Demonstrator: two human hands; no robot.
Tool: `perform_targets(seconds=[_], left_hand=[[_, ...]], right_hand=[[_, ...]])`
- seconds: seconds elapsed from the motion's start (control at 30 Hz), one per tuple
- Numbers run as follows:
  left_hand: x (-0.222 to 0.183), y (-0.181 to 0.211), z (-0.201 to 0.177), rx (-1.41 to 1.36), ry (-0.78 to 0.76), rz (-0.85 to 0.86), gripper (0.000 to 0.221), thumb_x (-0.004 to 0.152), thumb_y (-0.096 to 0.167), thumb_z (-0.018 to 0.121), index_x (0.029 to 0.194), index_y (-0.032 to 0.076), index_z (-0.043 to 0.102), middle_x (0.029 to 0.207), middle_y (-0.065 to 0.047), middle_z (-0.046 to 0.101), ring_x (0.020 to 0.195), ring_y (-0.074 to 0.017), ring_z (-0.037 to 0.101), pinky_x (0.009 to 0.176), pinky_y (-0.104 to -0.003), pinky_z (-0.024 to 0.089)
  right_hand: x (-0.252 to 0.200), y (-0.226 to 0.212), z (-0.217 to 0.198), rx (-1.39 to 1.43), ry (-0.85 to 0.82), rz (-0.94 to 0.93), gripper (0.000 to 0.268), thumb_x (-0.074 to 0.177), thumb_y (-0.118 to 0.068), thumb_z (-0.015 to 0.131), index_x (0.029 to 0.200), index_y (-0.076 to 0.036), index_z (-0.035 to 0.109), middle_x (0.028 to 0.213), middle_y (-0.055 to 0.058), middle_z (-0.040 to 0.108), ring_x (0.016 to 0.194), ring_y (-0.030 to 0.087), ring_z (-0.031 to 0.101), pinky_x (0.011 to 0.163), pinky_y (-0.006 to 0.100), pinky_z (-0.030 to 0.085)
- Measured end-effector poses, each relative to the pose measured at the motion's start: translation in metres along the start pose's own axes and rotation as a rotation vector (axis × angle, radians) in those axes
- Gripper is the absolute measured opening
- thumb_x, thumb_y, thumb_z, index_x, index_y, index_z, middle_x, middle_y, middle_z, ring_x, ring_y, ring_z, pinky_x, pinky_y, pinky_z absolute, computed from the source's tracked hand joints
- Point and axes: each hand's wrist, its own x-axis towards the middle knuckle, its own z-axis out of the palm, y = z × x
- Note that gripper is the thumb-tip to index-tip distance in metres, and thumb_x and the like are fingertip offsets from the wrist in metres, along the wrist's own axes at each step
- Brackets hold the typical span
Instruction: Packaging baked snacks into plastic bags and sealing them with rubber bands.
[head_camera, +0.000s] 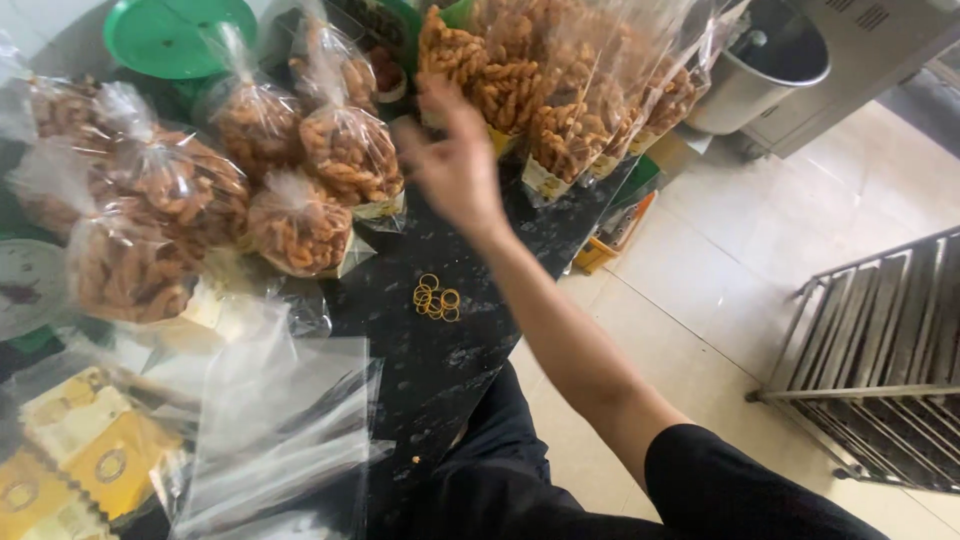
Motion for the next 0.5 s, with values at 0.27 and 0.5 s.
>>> perform_targets(seconds=[0.27,0.5], left_hand=[[-0.021,0.031,0.006,0.131,-0.043,0.232,0.035,0.098,0.029,0.079,0.121,0.010,0.061,0.104,-0.006,0.066,0.093,-0.0148,0.062,0.081,-0.028,0.050],[-0.042,0.060,-0.014,0.355,-0.033,0.438,0.041,0.100,0.029,0.081,0.131,0.011,0.060,0.115,-0.008,0.067,0.105,-0.0168,0.064,0.091,-0.030,0.052]], right_hand=[[0.048,0.032,-0.171,-1.158,0.565,-0.559,0.079,0.085,-0.019,0.087,0.153,-0.006,0.051,0.148,0.023,0.054,0.117,0.037,0.072,0.091,0.036,0.066],[0.052,-0.019,-0.197,-0.811,0.145,-0.349,0.018,0.097,-0.018,0.087,0.104,-0.003,0.080,0.087,0.013,0.077,0.076,0.019,0.076,0.067,0.034,0.059]])
